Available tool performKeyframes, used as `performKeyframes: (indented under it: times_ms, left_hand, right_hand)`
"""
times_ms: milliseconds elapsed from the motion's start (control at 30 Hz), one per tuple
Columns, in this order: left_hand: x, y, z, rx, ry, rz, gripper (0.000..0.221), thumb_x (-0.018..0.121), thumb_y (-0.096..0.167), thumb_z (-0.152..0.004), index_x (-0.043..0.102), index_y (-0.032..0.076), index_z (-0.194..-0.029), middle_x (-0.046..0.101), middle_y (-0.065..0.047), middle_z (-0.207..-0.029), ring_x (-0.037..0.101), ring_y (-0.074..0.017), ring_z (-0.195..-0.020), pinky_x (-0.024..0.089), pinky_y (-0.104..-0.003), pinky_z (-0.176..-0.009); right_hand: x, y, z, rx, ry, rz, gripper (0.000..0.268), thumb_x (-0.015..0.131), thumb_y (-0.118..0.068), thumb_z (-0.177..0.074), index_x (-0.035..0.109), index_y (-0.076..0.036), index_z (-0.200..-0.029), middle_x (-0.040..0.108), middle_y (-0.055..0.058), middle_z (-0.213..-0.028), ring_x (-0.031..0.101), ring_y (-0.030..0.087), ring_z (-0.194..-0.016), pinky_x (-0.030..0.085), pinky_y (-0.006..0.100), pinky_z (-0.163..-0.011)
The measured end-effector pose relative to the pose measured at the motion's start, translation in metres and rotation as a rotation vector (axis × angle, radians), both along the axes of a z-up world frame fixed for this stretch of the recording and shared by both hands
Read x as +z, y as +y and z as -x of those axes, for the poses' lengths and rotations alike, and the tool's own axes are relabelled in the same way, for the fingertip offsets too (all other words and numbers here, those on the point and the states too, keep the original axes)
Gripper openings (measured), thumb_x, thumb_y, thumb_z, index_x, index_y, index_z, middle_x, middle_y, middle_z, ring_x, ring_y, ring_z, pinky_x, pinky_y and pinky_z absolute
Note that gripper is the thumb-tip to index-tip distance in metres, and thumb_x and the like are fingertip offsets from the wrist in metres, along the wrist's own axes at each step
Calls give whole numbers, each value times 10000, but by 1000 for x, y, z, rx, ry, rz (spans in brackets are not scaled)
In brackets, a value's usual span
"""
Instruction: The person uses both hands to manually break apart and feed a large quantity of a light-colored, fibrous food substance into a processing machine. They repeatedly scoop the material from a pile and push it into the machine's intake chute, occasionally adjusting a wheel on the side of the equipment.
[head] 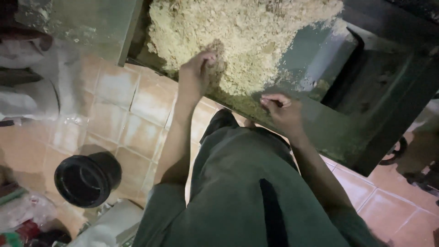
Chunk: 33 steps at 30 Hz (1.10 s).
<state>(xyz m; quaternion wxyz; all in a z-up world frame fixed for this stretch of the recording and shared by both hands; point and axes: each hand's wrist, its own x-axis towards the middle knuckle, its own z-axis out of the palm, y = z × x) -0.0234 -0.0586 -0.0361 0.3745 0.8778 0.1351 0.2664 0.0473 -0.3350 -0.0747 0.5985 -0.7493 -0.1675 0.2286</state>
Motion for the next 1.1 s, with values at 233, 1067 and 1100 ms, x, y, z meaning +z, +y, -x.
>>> performKeyframes:
  times_ms: [233,1067,1100]
  left_hand:
    - [-22,-49,16,90,248,-94,85,686,324,-971,707,250,-936,739,-89,-749,728,-375,-770,567,-485,-716]
    - [9,2,23,-284,-283,570,177,587,206,-1074,705,129,-1181,665,-88,-1224,668,-255,-1154,608,-406,-1013]
    - [6,5,23,-225,-233,519,170,584,181,-1067,705,81,-1134,696,-88,-1090,696,-241,-1010,604,-368,-914]
  right_hand:
    - [32,13,1,60,103,-1,161,765,-138,-958,767,-12,-1059,768,199,-861,762,275,-806,596,347,-667]
    - [63,145,-76,407,-624,37,154,687,-3,-1048,763,-62,-1168,615,129,-1277,637,282,-1169,594,390,-895]
    - [61,147,-79,378,-664,-16,146,723,27,-1045,765,-48,-1163,599,133,-1248,671,265,-1083,622,346,-772]
